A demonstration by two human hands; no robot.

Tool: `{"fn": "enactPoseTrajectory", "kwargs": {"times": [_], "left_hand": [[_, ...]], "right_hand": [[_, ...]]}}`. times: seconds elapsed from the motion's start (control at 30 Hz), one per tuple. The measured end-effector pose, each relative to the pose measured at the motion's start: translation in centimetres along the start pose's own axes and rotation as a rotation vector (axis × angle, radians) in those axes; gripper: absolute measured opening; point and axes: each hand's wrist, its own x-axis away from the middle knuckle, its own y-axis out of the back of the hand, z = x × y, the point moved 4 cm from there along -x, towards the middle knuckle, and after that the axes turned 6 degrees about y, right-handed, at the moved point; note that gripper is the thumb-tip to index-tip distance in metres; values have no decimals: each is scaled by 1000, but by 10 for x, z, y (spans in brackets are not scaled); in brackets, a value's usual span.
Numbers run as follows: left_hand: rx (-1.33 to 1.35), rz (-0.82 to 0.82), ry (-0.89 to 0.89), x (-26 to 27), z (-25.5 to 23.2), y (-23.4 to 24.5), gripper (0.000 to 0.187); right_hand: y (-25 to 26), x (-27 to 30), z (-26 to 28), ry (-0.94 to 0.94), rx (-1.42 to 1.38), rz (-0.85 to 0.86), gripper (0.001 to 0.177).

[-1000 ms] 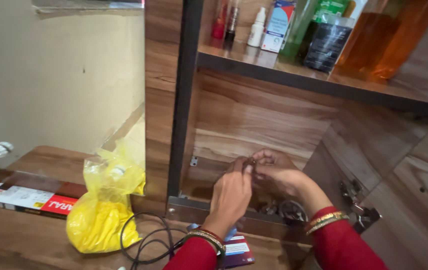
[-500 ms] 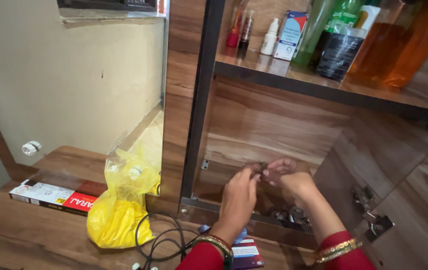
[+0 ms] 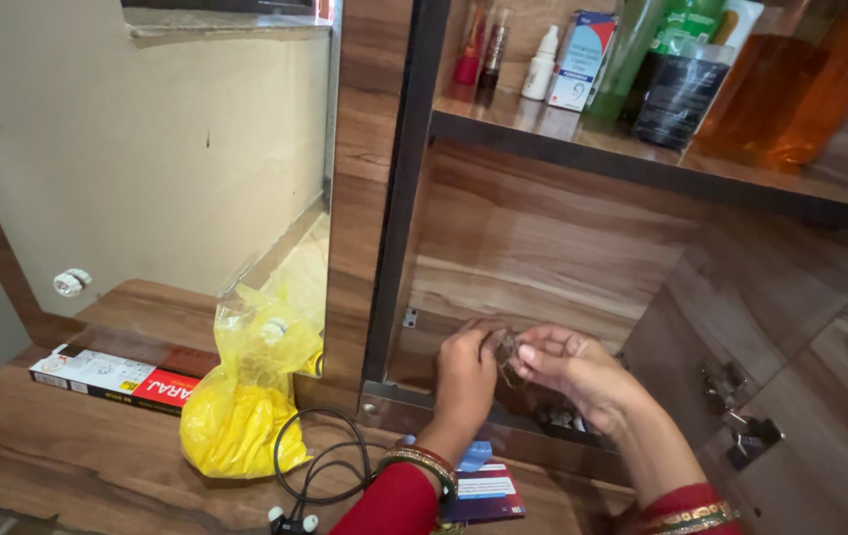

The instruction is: The person clears a green and white cloth from a wooden cabinet, removes various items including a pencil box, a yellow plastic bag, sunglasses, and a small glass globe, and then places the cloth back inside the cabinet.

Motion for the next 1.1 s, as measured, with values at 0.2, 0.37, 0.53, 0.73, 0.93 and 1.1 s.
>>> {"fn": "enactPoseTrajectory", "kwargs": {"times": [0.2, 0.37, 0.53, 0.73, 0.93, 1.1], "left_hand": [[-246, 245, 1, 8, 3, -12, 8], [-55, 229, 40, 6, -9, -7, 16], [-84, 189, 209, 2, 5, -9, 22], [-135, 198, 106, 6, 3, -11, 38], [-72, 247, -3, 10, -15, -8, 48], [-29, 286, 19, 11, -12, -9, 49]], "right_hand": [[4, -11, 8, 131, -206, -92, 28], [3, -8, 7, 243, 131, -252, 23], [-6, -4, 5, 248, 252, -253, 18], [-15, -2, 8, 297, 541, -144, 28], [0, -5, 2, 151, 302, -189, 23], [9, 0, 0, 161, 262, -236, 21]]}}
